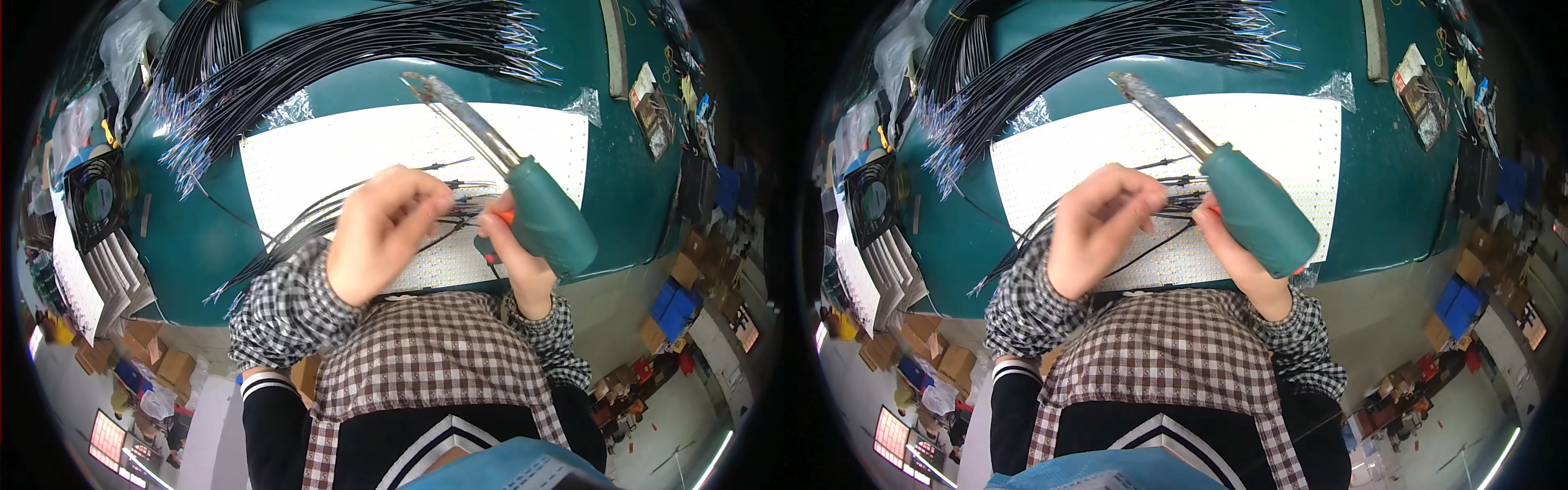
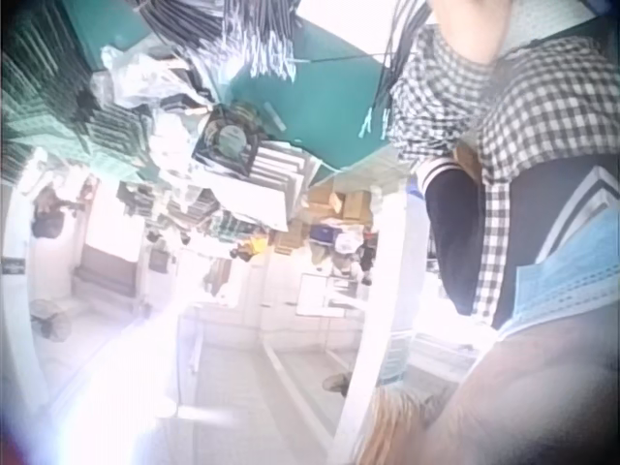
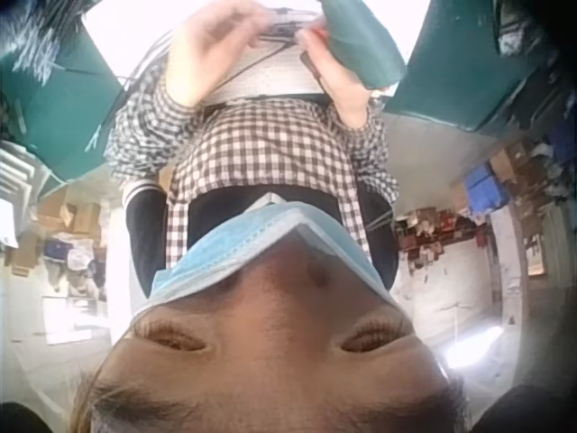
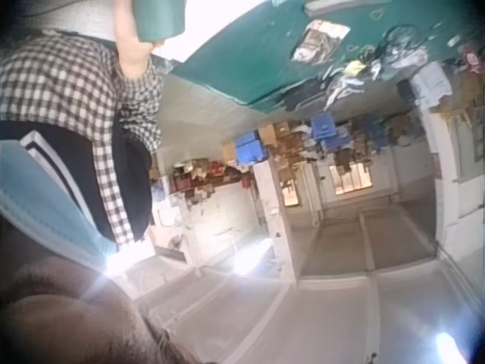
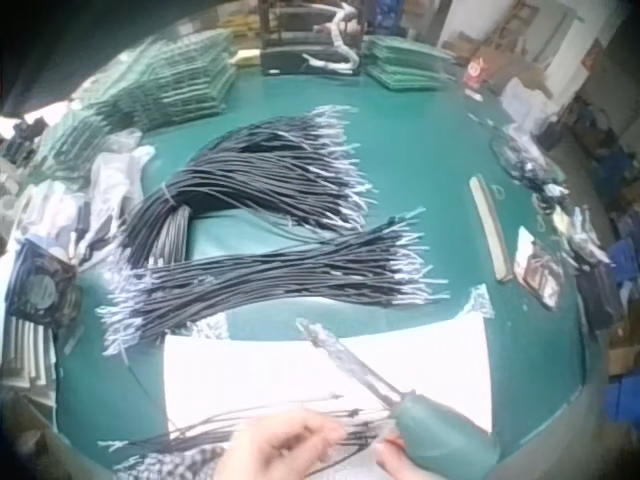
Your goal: The person uses a soldering iron to attach black wires to a large white LED panel. They hold the wires with one hand and apply the soldering iron with the other, working systematically across the panel's surface.
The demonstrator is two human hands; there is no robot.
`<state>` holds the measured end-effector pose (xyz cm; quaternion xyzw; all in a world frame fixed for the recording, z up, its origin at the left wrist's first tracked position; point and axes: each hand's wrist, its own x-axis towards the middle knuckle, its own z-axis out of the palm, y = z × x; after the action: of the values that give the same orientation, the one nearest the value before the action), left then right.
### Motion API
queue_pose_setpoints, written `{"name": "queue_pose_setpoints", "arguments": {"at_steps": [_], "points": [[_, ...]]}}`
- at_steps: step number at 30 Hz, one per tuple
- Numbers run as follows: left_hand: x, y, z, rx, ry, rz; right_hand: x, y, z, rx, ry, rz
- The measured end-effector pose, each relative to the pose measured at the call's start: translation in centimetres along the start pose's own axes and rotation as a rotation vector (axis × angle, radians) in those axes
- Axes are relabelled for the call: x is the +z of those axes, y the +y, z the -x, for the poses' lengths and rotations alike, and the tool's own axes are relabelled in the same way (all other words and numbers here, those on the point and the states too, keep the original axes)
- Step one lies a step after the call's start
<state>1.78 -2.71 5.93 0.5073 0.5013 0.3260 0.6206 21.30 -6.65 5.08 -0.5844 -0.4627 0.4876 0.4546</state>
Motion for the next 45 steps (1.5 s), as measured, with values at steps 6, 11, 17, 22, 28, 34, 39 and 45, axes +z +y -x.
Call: {"name": "queue_pose_setpoints", "arguments": {"at_steps": [6,11,17,22,28,34,39,45], "points": [[-4.1,-1.2,-5.9,-0.161,0.024,-0.114,-1.2,-1.2,-0.2,0.051,0.121,-0.117],[-3.7,-1.8,-7.4,0.113,0.131,-0.566,-2.5,-1.3,0.4,0.099,0.116,-0.108],[-3.1,-1.5,-7.3,0.189,0.129,-0.497,-3.1,-0.9,0.6,0.138,0.090,-0.134],[-2.8,-1.8,-7.5,0.253,0.136,-0.684,-3.5,-0.5,1.0,0.154,0.067,-0.112],[-3.1,-1.5,-7.5,0.259,0.114,-0.701,-4.0,-0.1,2.3,0.172,0.003,-0.080],[-2.9,-1.6,-7.4,0.263,0.120,-0.702,-3.1,-0.2,2.7,0.197,0.038,-0.082],[-3.0,-1.7,-7.4,0.258,0.107,-0.687,-3.1,-0.3,2.5,0.208,0.004,0.001],[-3.0,-1.6,-7.2,0.264,0.110,-0.670,-2.8,-0.7,2.6,0.244,0.009,0.083]]}}
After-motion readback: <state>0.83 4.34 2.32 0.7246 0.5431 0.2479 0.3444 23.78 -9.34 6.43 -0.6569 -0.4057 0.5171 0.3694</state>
